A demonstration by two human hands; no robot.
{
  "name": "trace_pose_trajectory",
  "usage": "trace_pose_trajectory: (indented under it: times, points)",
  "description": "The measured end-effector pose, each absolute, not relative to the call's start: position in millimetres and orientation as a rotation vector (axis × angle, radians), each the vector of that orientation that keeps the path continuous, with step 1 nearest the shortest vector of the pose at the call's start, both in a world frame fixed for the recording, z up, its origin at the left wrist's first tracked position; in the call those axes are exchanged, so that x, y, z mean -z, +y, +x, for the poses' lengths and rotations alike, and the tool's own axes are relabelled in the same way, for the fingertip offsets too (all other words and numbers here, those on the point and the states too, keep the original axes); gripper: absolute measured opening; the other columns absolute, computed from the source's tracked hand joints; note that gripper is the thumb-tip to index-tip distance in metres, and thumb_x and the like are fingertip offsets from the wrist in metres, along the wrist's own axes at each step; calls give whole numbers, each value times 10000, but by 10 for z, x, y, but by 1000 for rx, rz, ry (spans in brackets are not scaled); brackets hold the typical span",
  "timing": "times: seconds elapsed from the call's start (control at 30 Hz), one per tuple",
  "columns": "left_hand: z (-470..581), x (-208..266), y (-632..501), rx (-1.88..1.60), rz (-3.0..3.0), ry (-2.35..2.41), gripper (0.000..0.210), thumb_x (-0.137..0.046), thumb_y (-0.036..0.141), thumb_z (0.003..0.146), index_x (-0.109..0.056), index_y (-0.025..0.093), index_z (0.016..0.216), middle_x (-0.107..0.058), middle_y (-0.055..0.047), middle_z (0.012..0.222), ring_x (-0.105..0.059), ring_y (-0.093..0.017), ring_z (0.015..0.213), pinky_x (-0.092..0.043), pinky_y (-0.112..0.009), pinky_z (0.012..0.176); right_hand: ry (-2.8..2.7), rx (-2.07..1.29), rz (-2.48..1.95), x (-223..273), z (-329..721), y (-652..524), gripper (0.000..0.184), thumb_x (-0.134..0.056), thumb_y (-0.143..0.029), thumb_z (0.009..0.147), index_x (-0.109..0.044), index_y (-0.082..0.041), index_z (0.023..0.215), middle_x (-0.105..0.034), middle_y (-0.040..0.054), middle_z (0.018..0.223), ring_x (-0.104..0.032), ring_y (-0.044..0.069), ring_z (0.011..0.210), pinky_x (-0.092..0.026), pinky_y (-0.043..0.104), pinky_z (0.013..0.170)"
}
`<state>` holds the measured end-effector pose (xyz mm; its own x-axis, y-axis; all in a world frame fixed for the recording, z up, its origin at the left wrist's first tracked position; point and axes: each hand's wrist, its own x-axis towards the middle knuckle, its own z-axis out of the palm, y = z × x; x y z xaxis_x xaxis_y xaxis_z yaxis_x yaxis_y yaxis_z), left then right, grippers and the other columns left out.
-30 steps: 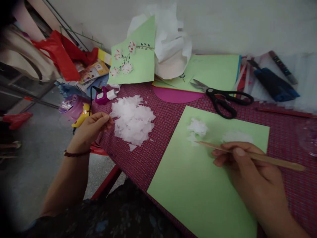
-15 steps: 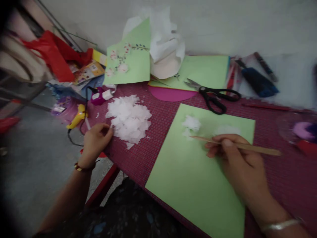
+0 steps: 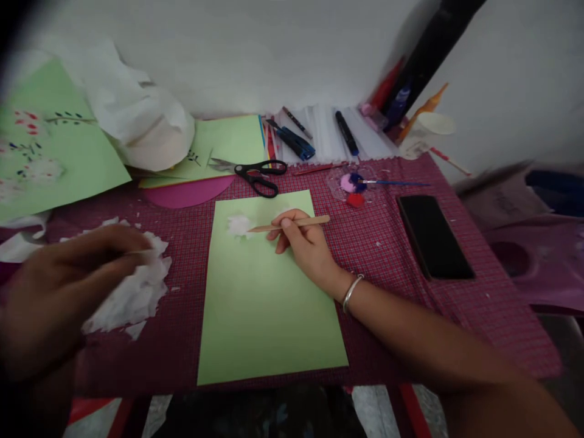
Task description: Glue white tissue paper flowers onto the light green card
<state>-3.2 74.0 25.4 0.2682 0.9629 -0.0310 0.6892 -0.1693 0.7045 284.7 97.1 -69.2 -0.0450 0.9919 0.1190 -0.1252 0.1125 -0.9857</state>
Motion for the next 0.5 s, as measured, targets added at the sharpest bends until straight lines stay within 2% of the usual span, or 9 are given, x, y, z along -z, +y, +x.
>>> trace_pose_trajectory:
  times: [0.1, 0.2, 0.33, 0.5]
  points:
    - [352, -166, 1094, -618, 2138, 1456, 115, -576, 278, 793, -588, 225, 691, -604, 8, 669, -507, -145, 612, -379, -300, 561, -1223, -1227, -989, 692, 2863, 970, 228, -514, -439, 954, -566, -221, 912, -662, -30, 745, -574, 72, 537, -463, 227, 517]
    - [505, -41, 1281, -675, 2036, 1474, 132, -590, 292, 797, -598, 199, 704, -583, 11, 642, -478, -117, 580, -351, -273, 543, -1274, -1261, -982, 694, 2869, 965, 224, -523, -429, 952, -570, -212, 917, -657, -21, 770, -577, 72, 569, -475, 222, 535]
    - [482, 68, 1307, -697, 1722, 1432, 148, -611, 319, 813, -601, 183, 755, -584, 13, 679, -479, -108, 602, -353, -248, 550, -1390, -1298, -935, 705, 2857, 954, 207, -515, -373, 962, -587, -184, 919, -634, 1, 801, -576, 73, 623, -487, 212, 560]
    - [443, 78, 1262, -551, 1649, 1319, 142, -603, 298, 820, -613, 177, 746, -644, -15, 770, -544, -129, 703, -409, -252, 633, -1481, -1247, -934, 710, 2843, 957, 187, -483, -310, 980, -603, -173, 939, -616, 7, 833, -562, 62, 637, -477, 191, 557]
